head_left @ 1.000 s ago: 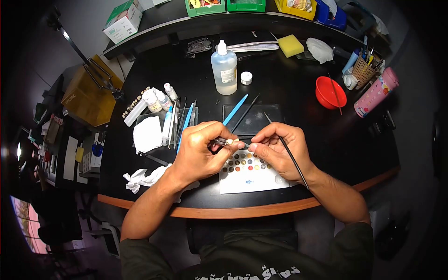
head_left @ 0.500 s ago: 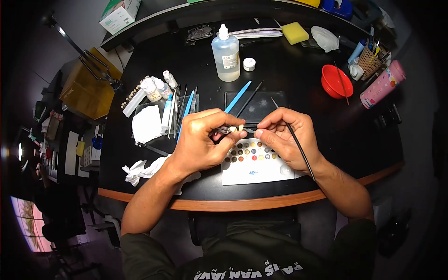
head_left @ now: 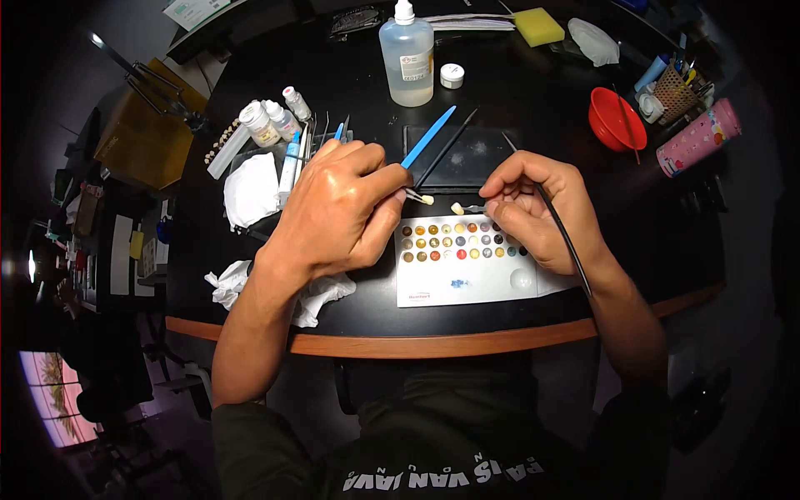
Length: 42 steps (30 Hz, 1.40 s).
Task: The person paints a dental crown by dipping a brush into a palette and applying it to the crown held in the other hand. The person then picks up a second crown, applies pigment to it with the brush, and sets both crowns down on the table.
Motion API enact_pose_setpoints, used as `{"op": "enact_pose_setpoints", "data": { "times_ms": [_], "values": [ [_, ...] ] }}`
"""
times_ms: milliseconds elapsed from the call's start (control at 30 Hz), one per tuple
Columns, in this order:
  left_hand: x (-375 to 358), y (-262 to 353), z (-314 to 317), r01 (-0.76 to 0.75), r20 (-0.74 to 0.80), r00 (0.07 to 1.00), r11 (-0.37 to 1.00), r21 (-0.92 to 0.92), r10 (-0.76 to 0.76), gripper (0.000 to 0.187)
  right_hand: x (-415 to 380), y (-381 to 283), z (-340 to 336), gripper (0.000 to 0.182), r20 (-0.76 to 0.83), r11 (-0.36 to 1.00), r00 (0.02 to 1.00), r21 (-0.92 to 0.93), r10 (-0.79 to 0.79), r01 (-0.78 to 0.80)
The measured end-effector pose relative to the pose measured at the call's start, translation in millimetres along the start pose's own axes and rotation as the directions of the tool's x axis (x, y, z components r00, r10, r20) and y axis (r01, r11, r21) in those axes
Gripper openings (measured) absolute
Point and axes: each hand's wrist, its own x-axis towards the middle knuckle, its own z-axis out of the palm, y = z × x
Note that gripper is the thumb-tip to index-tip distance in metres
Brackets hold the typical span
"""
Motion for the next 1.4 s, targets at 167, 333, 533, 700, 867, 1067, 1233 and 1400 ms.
{"op": "enact_pose_setpoints", "data": {
  "times_ms": [167, 333, 533, 700, 867, 1067, 1233, 1400],
  "values": [
    [-0.1, 4.4, 2.1, -0.055, 0.005, 0.998, 0.998, 0.004, 0.055, 0.018, -1.9, -2.8, 3.7, 0.011, 0.046, 0.99, 0.997, -0.128, -0.054, 0.06],
    [-1.2, 5.8, 3.5, -0.088, 0.03, 0.996, 0.996, -0.01, 0.088, 0.017, -1.2, -2.1, 7.3, 0.011, 0.056, 0.956, 0.983, -0.233, -0.172, 0.181],
    [-2.4, 1.0, 6.6, -0.135, 0.038, 0.99, 0.991, -0.001, 0.135, 0.019, 0.7, 2.4, 4.6, 0.011, 0.105, 0.926, 0.967, -0.278, -0.234, 0.254],
    [-2.9, 0.1, 7.9, -0.157, 0.032, 0.987, 0.987, -0.013, 0.157, 0.018, 0.7, 2.8, 4.8, 0.011, 0.149, 0.904, 0.951, -0.299, -0.271, 0.305],
    [-3.1, -0.6, 8.2, -0.174, 0.03, 0.984, 0.985, -0.018, 0.174, 0.018, 0.3, 2.7, 6.6, 0.01, 0.138, 0.919, 0.955, -0.268, -0.261, 0.29],
    [-3.8, -0.8, 8.2, -0.173, 0.015, 0.985, 0.985, -0.015, 0.173, 0.02, 0.5, 2.4, 6.8, 0.01, 0.148, 0.92, 0.953, -0.255, -0.266, 0.297],
    [-3.9, -1.9, 8.2, -0.182, 0.002, 0.983, 0.983, -0.013, 0.182, 0.021, 1.2, 4.1, 6.3, 0.01, 0.15, 0.913, 0.947, -0.257, -0.286, 0.316],
    [-4.8, -3.9, 7.6, -0.18, 0.038, 0.983, 0.983, 0.027, 0.179, 0.026, 0.1, 3.4, 6.2, 0.009, 0.157, 0.922, 0.953, -0.257, -0.258, 0.291]
  ]
}}
